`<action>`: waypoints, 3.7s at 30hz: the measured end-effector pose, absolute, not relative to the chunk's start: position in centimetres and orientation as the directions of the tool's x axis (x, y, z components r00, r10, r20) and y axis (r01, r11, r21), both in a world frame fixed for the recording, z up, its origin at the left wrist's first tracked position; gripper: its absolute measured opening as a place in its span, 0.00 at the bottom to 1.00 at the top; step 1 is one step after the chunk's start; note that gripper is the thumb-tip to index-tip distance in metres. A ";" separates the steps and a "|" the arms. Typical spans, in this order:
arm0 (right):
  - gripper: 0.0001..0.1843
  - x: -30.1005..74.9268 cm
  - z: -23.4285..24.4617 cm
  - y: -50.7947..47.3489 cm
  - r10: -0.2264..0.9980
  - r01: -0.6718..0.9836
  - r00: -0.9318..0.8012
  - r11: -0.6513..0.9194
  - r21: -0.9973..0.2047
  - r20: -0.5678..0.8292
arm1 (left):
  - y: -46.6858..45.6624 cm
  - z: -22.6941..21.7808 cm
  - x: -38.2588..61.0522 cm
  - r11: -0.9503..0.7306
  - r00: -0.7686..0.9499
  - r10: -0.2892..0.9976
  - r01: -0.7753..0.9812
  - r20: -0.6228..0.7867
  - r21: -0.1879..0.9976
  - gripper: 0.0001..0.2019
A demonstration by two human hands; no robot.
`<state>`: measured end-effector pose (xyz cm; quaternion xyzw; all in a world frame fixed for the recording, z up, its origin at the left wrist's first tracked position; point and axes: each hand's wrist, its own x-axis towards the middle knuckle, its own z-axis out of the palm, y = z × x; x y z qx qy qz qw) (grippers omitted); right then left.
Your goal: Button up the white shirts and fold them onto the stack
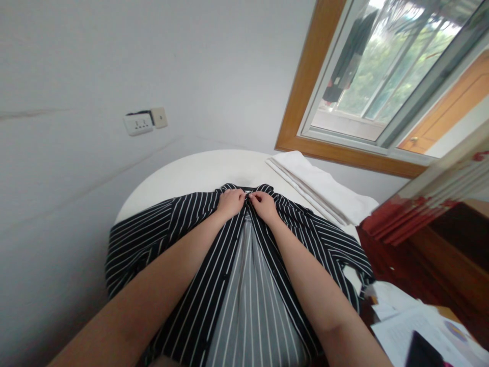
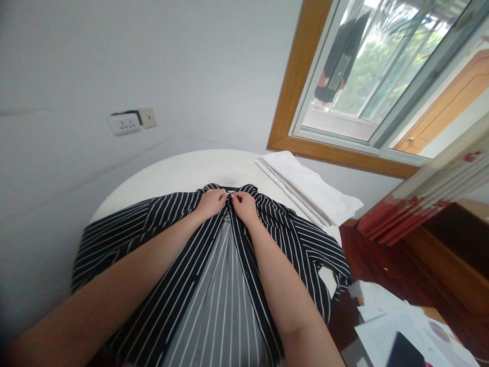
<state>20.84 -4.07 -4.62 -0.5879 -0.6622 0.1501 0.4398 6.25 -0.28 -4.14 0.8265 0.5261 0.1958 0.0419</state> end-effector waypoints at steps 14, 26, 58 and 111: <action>0.09 20.8 -4.9 -3.8 0.890 0.755 0.132 0.195 -0.627 0.437 | -0.2 -4.4 6.3 -0.453 0.375 0.880 0.847 0.291 0.278 0.19; 0.09 21.7 -4.8 -3.6 0.915 0.702 0.067 0.240 -0.671 0.397 | -0.2 -4.4 6.2 -0.462 0.377 0.877 0.833 0.298 0.305 0.18; 0.03 21.6 -5.2 -3.4 0.915 0.668 0.120 0.212 -0.713 0.385 | -0.1 -4.5 6.2 -0.457 0.371 0.876 0.841 0.307 0.288 0.17; 0.06 22.2 -6.0 -2.7 0.943 0.293 -0.017 0.323 -0.900 0.333 | 1.1 -4.1 5.9 -0.407 0.373 0.911 0.743 0.177 0.531 0.17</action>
